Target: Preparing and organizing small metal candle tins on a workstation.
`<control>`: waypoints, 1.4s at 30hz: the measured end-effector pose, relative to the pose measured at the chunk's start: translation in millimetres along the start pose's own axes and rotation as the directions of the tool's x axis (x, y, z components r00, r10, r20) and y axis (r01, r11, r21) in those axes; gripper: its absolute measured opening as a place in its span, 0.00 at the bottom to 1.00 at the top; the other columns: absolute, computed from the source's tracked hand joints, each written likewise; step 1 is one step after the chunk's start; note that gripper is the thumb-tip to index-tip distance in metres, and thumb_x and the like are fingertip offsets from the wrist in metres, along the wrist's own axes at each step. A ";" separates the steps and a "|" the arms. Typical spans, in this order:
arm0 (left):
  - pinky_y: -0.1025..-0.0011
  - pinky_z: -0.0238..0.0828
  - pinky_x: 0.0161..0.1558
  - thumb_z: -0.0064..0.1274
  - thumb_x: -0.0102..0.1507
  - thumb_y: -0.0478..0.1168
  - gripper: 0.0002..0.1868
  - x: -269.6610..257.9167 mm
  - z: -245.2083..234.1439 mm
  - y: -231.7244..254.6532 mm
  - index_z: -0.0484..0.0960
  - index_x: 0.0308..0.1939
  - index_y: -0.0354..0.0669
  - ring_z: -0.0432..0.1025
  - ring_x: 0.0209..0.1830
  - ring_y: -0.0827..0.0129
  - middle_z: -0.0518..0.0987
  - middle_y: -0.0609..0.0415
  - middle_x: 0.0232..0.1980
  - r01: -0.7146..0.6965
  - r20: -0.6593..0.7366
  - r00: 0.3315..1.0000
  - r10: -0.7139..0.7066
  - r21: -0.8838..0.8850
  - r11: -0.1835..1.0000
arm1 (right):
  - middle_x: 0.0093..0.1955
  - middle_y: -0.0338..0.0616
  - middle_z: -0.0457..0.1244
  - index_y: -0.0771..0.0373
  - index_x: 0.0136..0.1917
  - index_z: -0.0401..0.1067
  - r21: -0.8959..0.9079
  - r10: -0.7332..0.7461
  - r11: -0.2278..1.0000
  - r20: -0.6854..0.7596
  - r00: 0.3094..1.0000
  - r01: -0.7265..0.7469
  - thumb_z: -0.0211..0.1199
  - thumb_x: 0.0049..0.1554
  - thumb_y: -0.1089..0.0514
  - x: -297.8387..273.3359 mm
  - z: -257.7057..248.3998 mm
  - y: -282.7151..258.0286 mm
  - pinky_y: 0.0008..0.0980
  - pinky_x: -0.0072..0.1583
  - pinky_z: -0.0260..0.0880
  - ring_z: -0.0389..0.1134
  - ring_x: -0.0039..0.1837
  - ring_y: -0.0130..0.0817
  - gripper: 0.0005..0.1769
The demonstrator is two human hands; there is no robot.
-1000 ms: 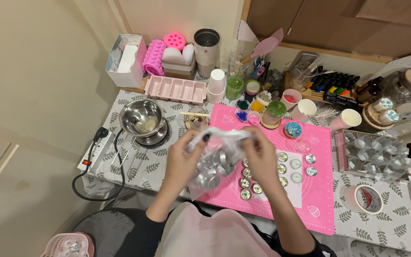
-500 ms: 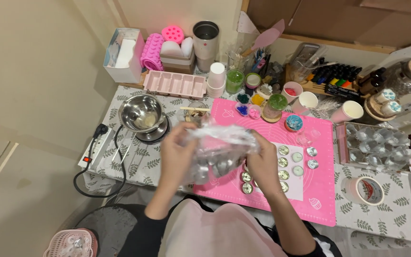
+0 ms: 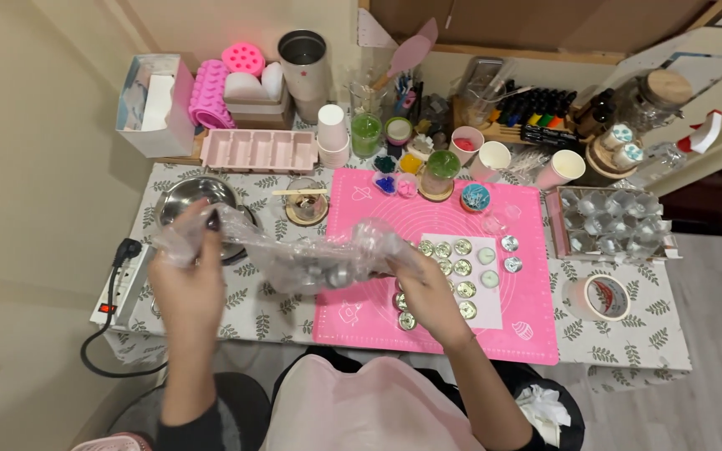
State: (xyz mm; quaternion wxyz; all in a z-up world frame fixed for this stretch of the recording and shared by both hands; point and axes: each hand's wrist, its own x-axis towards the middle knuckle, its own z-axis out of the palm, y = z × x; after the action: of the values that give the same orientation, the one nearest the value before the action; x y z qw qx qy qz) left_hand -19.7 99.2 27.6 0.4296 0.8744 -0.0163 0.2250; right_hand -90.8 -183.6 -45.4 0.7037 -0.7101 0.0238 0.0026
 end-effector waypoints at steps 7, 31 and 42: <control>0.79 0.68 0.38 0.54 0.69 0.39 0.09 3.6 -3.5 -8.6 0.79 0.47 0.35 0.72 0.34 0.83 0.81 0.61 0.37 0.337 0.252 0.941 -0.226 -0.623 0.706 | 0.68 0.42 0.64 0.60 0.57 0.77 -0.340 -0.075 0.935 0.091 0.993 0.102 0.59 0.62 0.56 -18.9 -9.3 -19.1 0.37 0.70 0.62 0.62 0.73 0.35 0.12; 0.67 0.65 0.25 0.62 0.60 0.46 0.14 -47.5 -66.0 54.1 0.87 0.44 0.42 0.68 0.20 0.69 0.81 0.53 0.26 0.363 0.452 0.791 -0.413 0.198 0.911 | 0.76 0.70 0.49 0.68 0.80 0.36 -0.681 0.220 0.719 0.412 0.884 0.139 0.74 0.45 0.50 -7.5 50.8 -21.8 0.43 0.73 0.54 0.49 0.78 0.53 0.64; 0.59 0.76 0.42 0.53 0.55 0.39 0.37 -50.1 -42.3 61.6 0.73 0.71 0.58 0.79 0.41 0.50 0.73 0.54 0.71 -0.068 0.539 0.841 -0.055 0.207 0.976 | 0.68 0.62 0.61 0.65 0.70 0.64 -0.621 -0.034 0.710 0.440 0.897 0.332 0.69 0.50 0.56 21.1 76.4 14.9 0.46 0.69 0.61 0.59 0.71 0.57 0.36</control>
State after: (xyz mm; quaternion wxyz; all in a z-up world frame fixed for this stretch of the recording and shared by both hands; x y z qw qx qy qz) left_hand -94.4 84.2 75.3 0.3082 0.9439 -0.1152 -0.0292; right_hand -68.0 -108.0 -61.8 0.3795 -0.9007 -0.1942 0.0840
